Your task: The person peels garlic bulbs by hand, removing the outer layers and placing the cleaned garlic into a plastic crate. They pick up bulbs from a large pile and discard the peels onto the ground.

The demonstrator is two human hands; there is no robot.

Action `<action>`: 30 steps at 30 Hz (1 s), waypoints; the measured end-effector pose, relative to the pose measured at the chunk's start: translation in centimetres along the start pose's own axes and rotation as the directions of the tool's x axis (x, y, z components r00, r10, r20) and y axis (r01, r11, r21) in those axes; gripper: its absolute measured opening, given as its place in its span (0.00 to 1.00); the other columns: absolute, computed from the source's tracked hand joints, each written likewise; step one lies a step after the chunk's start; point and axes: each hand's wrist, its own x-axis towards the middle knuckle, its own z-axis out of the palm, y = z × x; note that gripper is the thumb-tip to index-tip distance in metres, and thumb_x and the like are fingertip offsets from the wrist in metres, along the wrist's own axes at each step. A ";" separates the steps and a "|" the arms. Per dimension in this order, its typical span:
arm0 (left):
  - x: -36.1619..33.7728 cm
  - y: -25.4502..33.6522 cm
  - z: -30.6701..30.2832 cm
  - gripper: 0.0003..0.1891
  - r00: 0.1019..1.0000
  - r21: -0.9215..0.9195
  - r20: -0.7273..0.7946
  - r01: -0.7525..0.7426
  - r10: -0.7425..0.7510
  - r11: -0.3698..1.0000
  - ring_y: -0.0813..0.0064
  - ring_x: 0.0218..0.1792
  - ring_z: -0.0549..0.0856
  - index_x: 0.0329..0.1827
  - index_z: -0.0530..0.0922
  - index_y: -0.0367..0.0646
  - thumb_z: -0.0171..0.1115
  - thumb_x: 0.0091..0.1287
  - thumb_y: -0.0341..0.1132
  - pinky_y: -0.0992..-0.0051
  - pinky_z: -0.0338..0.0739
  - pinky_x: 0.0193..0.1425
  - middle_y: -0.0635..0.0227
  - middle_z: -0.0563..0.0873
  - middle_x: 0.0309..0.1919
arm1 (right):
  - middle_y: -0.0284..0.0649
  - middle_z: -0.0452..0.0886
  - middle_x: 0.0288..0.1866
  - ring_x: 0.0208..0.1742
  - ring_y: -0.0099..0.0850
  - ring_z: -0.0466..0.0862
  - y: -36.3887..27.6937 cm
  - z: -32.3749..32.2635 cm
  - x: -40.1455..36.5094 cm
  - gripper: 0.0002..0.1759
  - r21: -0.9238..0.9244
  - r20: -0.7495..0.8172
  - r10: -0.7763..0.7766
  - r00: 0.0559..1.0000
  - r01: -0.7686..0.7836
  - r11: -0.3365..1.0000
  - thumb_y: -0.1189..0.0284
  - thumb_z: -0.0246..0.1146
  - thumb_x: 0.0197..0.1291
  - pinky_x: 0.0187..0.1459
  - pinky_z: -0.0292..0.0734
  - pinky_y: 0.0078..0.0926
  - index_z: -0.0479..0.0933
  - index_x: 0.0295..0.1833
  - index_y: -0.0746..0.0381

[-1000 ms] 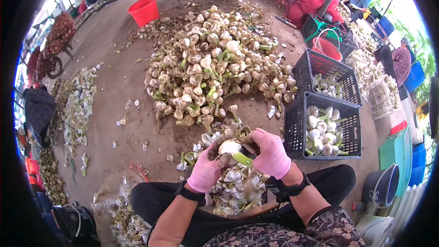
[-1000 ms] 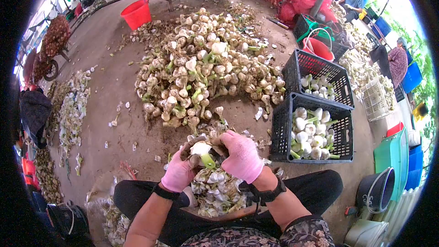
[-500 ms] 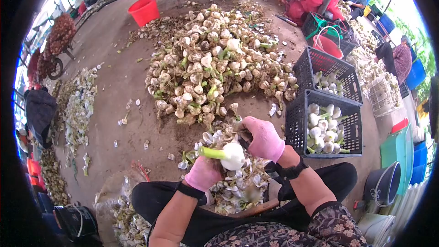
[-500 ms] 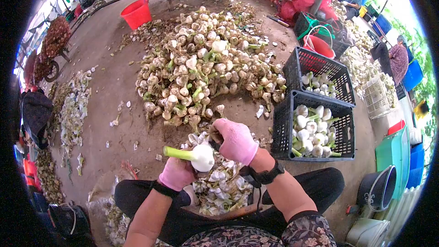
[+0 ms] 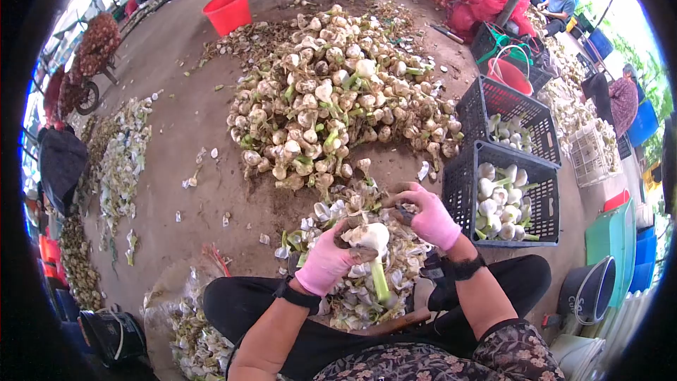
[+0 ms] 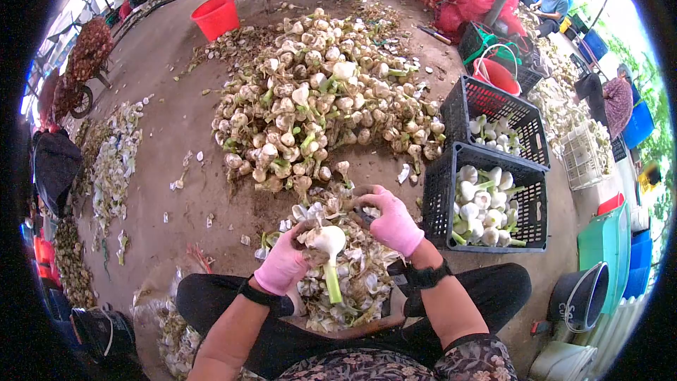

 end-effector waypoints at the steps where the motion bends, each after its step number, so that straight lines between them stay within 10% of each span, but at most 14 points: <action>1: 0.1 -0.2 -0.1 0.31 0.998 0.139 0.002 -0.057 0.057 0.989 0.76 0.49 0.82 0.61 0.69 0.37 0.72 0.54 0.23 0.74 0.76 0.58 0.66 0.81 0.51 | 0.42 0.79 0.52 0.50 0.42 0.80 -1.8 -0.6 0.1 0.15 0.000 0.001 0.000 1.000 0.000 1.000 0.74 0.70 0.49 0.54 0.75 0.31 0.83 0.45 0.60; 3: 0.2 0.3 0.4 0.32 0.997 0.176 0.013 -0.080 0.079 0.981 0.77 0.49 0.82 0.61 0.70 0.37 0.75 0.52 0.26 0.75 0.76 0.57 0.66 0.82 0.51 | 0.42 0.79 0.51 0.48 0.41 0.81 -5.3 -1.9 0.0 0.17 0.297 0.170 0.074 0.983 -0.123 0.947 0.75 0.69 0.50 0.52 0.76 0.30 0.82 0.48 0.60; 9: 0.9 -0.4 -0.4 0.33 0.992 0.427 -0.036 -0.092 0.118 0.900 0.81 0.46 0.81 0.56 0.75 0.34 0.80 0.47 0.33 0.77 0.76 0.53 0.66 0.84 0.46 | 0.43 0.79 0.37 0.42 0.44 0.81 -7.0 -1.8 0.1 0.26 -0.029 0.262 -0.091 0.961 0.102 0.994 0.85 0.59 0.42 0.44 0.76 0.33 0.82 0.50 0.55; 20: 0.3 0.3 -0.4 0.32 0.986 0.723 -0.031 -0.090 0.162 0.685 0.79 0.44 0.82 0.52 0.79 0.35 0.81 0.44 0.40 0.76 0.76 0.51 0.63 0.85 0.43 | 0.41 0.77 0.33 0.38 0.44 0.81 -7.5 -1.2 -0.2 0.13 -0.383 0.425 -0.059 0.903 0.238 0.893 0.75 0.62 0.42 0.38 0.76 0.40 0.79 0.38 0.57; 30: 0.2 0.2 0.0 0.29 1.000 0.607 -0.018 0.005 0.008 0.795 0.82 0.41 0.81 0.51 0.80 0.36 0.80 0.45 0.35 0.78 0.77 0.49 0.68 0.85 0.40 | 0.44 0.78 0.31 0.37 0.47 0.81 -5.7 -0.5 -0.5 0.10 -0.281 0.306 -0.082 0.948 0.173 0.944 0.74 0.64 0.44 0.38 0.77 0.38 0.78 0.36 0.60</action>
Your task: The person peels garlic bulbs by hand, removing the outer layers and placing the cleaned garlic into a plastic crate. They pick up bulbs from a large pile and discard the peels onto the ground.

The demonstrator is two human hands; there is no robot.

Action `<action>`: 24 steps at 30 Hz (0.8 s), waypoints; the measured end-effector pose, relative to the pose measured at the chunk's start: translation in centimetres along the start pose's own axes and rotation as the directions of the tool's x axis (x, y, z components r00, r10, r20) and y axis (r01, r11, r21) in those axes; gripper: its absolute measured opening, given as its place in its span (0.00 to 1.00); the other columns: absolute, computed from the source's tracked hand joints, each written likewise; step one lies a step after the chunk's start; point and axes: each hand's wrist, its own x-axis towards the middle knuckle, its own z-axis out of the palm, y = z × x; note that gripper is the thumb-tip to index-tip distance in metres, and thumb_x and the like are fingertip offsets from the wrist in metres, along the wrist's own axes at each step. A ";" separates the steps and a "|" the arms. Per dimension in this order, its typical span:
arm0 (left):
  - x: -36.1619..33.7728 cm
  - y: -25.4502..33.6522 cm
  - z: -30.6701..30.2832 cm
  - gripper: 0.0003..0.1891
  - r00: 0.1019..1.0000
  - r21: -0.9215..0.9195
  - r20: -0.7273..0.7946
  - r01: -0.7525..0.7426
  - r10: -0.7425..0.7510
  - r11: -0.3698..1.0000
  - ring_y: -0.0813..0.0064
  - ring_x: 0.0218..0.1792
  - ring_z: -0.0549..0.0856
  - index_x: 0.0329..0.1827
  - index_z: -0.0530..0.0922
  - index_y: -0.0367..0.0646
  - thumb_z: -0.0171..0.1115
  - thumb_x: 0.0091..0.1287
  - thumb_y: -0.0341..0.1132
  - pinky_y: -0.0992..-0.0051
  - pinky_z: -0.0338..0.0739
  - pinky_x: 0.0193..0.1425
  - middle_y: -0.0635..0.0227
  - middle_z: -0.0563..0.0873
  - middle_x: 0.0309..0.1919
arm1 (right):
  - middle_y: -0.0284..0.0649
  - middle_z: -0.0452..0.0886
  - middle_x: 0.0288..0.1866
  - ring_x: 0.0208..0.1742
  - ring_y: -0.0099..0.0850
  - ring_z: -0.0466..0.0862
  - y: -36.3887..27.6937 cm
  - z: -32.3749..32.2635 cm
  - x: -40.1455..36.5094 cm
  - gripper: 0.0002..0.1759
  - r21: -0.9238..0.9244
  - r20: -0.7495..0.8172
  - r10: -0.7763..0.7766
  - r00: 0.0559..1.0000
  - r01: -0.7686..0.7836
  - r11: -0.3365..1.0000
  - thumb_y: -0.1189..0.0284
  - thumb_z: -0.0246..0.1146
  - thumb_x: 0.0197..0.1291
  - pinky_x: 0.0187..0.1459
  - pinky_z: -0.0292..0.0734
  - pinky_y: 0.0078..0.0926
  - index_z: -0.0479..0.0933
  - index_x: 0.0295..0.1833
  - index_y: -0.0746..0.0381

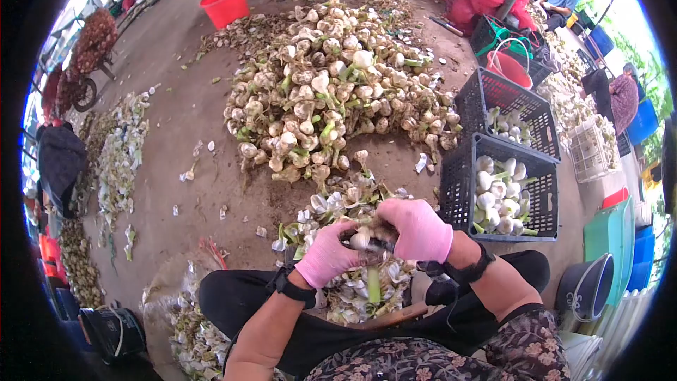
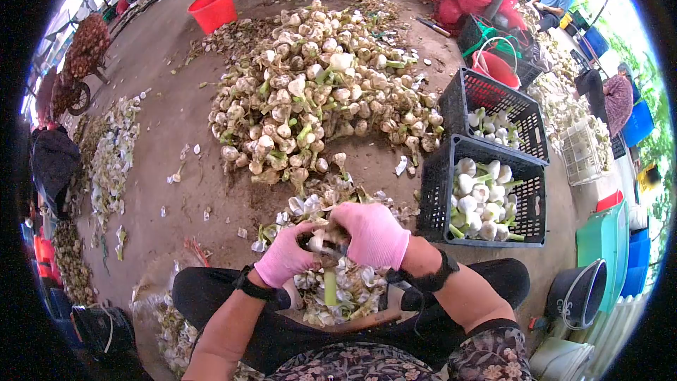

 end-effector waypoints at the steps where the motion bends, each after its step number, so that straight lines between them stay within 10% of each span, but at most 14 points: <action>1: 0.0 -0.2 0.1 0.29 1.000 -0.059 0.006 -0.020 0.020 0.998 0.83 0.41 0.81 0.52 0.79 0.36 0.80 0.45 0.34 0.78 0.77 0.49 0.69 0.85 0.40 | 0.44 0.78 0.31 0.37 0.47 0.81 1.3 0.7 0.3 0.10 0.000 0.000 0.002 1.000 -0.002 1.000 0.74 0.64 0.44 0.38 0.77 0.38 0.78 0.36 0.60; 3: -0.1 0.2 0.3 0.29 0.999 -0.124 0.027 -0.036 0.039 0.992 0.83 0.41 0.81 0.51 0.79 0.36 0.80 0.45 0.33 0.78 0.77 0.50 0.69 0.85 0.40 | 0.46 0.79 0.31 0.37 0.48 0.81 4.9 2.4 1.0 0.08 -0.022 -0.110 0.324 0.940 -0.328 0.944 0.75 0.63 0.46 0.40 0.77 0.38 0.77 0.35 0.62; 6: 0.0 0.9 -0.4 0.28 0.998 -0.176 -0.012 -0.069 0.068 0.982 0.82 0.42 0.82 0.50 0.78 0.37 0.80 0.44 0.32 0.78 0.77 0.50 0.69 0.85 0.41 | 0.47 0.79 0.33 0.37 0.46 0.81 6.6 3.6 0.1 0.12 0.036 -0.333 0.276 0.902 -0.280 0.959 0.83 0.59 0.45 0.40 0.76 0.36 0.79 0.38 0.63; 11: 0.0 0.9 -0.2 0.28 0.985 -0.021 -0.132 -0.113 0.109 0.993 0.77 0.43 0.83 0.49 0.77 0.38 0.78 0.44 0.29 0.76 0.78 0.51 0.66 0.84 0.42 | 0.44 0.82 0.43 0.41 0.37 0.81 5.1 2.8 -0.9 0.20 0.225 -0.209 0.386 0.898 -0.340 0.913 0.84 0.60 0.47 0.44 0.75 0.29 0.79 0.48 0.64; 14: 1.2 -0.9 -0.1 0.28 0.974 0.129 -0.209 -0.057 0.083 0.990 0.71 0.45 0.84 0.52 0.76 0.37 0.75 0.45 0.28 0.75 0.78 0.50 0.60 0.83 0.44 | 0.38 0.79 0.50 0.50 0.26 0.78 3.8 4.6 -1.6 0.35 0.897 0.065 0.264 0.962 -0.172 0.407 0.53 0.62 0.62 0.52 0.74 0.26 0.65 0.65 0.68; 15: 1.3 -1.0 0.4 0.28 0.976 0.129 -0.202 -0.061 0.087 0.990 0.71 0.45 0.84 0.52 0.76 0.37 0.75 0.45 0.28 0.75 0.78 0.50 0.60 0.83 0.44 | 0.38 0.77 0.53 0.51 0.25 0.78 2.7 5.2 -2.0 0.43 0.853 0.115 0.294 0.949 -0.246 0.460 0.44 0.60 0.59 0.53 0.73 0.23 0.64 0.67 0.68; 17: 1.3 -0.3 1.4 0.28 0.953 0.291 -0.196 -0.166 0.229 0.942 0.64 0.49 0.82 0.52 0.76 0.36 0.71 0.44 0.27 0.73 0.78 0.51 0.55 0.80 0.49 | 0.36 0.75 0.52 0.52 0.23 0.74 2.4 6.0 -2.0 0.29 0.908 0.148 0.281 0.948 -0.243 0.342 0.62 0.59 0.65 0.52 0.72 0.19 0.64 0.67 0.65; 18: 1.4 0.1 1.3 0.30 0.960 0.348 -0.168 -0.154 0.223 0.925 0.59 0.53 0.80 0.57 0.73 0.34 0.66 0.44 0.24 0.71 0.75 0.57 0.52 0.77 0.53 | 0.38 0.74 0.55 0.55 0.26 0.75 2.7 5.8 -2.4 0.27 0.916 0.233 0.371 0.899 -0.331 0.225 0.60 0.56 0.66 0.56 0.71 0.21 0.66 0.65 0.64; 19: 1.6 -0.6 1.3 0.30 0.961 0.354 -0.164 -0.152 0.221 0.923 0.59 0.53 0.80 0.57 0.73 0.34 0.66 0.44 0.24 0.71 0.75 0.57 0.52 0.77 0.53 | 0.42 0.73 0.60 0.59 0.32 0.74 5.6 8.1 -2.7 0.27 0.986 0.139 0.343 0.929 -0.097 -0.139 0.60 0.57 0.64 0.62 0.69 0.31 0.66 0.64 0.62; 20: 2.0 -2.0 1.2 0.33 0.959 0.305 -0.182 -0.156 0.218 0.939 0.58 0.54 0.79 0.59 0.72 0.33 0.66 0.44 0.25 0.70 0.73 0.60 0.51 0.77 0.53 | 0.42 0.73 0.60 0.59 0.32 0.74 7.2 8.0 -3.3 0.27 0.986 0.136 0.344 0.929 -0.091 -0.143 0.60 0.57 0.64 0.62 0.69 0.31 0.66 0.64 0.62; 21: 2.3 -2.7 1.1 0.35 0.955 0.251 -0.203 -0.162 0.215 0.954 0.56 0.55 0.78 0.61 0.70 0.32 0.66 0.44 0.25 0.70 0.71 0.62 0.50 0.78 0.53 | 0.43 0.73 0.61 0.60 0.35 0.73 9.1 7.3 -4.4 0.26 0.722 -0.077 0.541 0.837 -0.327 0.609 0.61 0.56 0.65 0.64 0.67 0.37 0.65 0.65 0.62; 22: 2.2 -2.3 0.9 0.37 0.962 0.283 -0.196 -0.132 0.192 0.950 0.57 0.57 0.78 0.64 0.67 0.31 0.65 0.46 0.25 0.69 0.69 0.64 0.49 0.77 0.54 | 0.45 0.72 0.61 0.61 0.37 0.73 11.0 6.2 -5.7 0.25 -0.050 -0.370 0.488 0.791 -0.541 0.839 0.63 0.55 0.66 0.65 0.66 0.43 0.64 0.65 0.62; 23: 2.0 -1.6 1.0 0.37 0.961 0.281 -0.202 -0.130 0.191 0.951 0.57 0.57 0.78 0.64 0.67 0.31 0.65 0.46 0.25 0.69 0.69 0.64 0.49 0.77 0.54 | 0.46 0.72 0.62 0.63 0.39 0.72 12.7 5.0 -6.9 0.25 -0.737 -0.518 0.225 0.825 -0.564 0.371 0.65 0.53 0.67 0.67 0.64 0.49 0.63 0.66 0.62; 24: 1.7 -0.9 1.2 0.35 0.955 0.274 -0.243 -0.101 0.171 0.956 0.59 0.56 0.78 0.63 0.68 0.31 0.65 0.47 0.25 0.70 0.69 0.63 0.50 0.78 0.53 | 0.46 0.72 0.62 0.62 0.39 0.73 14.3 3.9 -8.4 0.23 -0.806 -0.524 0.239 0.817 -0.567 0.171 0.67 0.52 0.67 0.65 0.66 0.46 0.65 0.65 0.62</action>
